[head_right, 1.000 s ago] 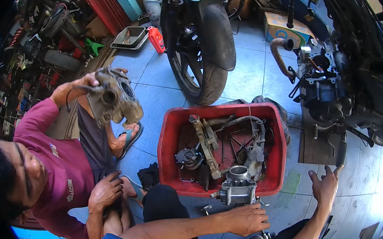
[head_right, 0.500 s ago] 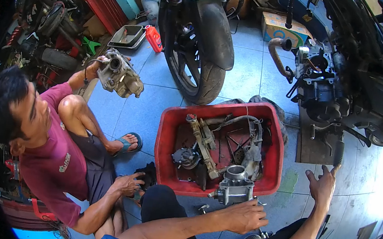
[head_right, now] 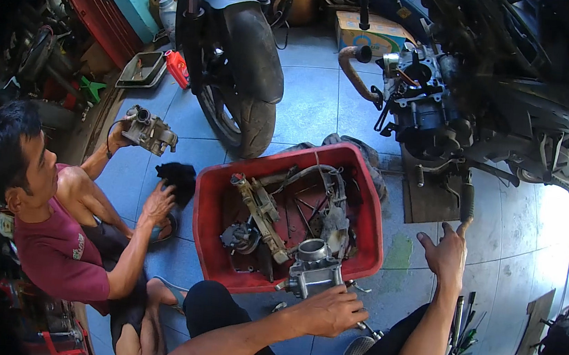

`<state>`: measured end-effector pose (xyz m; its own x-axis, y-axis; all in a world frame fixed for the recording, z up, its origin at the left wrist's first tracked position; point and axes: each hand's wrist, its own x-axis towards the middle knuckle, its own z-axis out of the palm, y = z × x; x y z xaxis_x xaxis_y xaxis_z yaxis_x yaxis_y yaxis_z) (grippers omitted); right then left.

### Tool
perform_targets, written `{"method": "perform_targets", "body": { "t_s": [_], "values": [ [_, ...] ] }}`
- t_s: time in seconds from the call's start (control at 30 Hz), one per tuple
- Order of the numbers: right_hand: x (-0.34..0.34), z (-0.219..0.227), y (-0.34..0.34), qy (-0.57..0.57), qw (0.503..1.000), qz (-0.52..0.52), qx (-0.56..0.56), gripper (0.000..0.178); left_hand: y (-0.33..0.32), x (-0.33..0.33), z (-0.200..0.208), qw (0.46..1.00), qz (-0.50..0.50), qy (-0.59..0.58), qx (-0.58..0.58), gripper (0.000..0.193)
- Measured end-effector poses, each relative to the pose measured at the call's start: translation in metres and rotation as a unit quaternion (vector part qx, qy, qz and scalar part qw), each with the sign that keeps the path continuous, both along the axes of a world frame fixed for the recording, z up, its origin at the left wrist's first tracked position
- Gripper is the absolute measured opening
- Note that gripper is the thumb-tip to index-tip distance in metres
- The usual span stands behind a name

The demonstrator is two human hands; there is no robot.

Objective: Inspecting and discussing motorcycle engine cylinder and piston components.

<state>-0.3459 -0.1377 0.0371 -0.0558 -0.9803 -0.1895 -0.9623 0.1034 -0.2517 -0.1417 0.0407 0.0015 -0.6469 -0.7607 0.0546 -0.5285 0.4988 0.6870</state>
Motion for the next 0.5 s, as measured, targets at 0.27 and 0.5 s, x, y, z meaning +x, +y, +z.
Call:
{"method": "perform_targets", "body": {
  "t_s": [0.27, 0.5],
  "values": [
    [-0.011, -0.012, -0.002, 0.021, 1.000, 0.007, -0.021, 0.071, -0.024, 0.047, 0.026, 0.985, 0.152, -0.007, -0.077, 0.017],
    [-0.008, -0.008, 0.001, 0.029, 0.999, 0.018, -0.042, 0.070, -0.004, 0.144, 0.043, 0.867, 0.471, -0.098, 0.128, 0.041]
  ]
}}
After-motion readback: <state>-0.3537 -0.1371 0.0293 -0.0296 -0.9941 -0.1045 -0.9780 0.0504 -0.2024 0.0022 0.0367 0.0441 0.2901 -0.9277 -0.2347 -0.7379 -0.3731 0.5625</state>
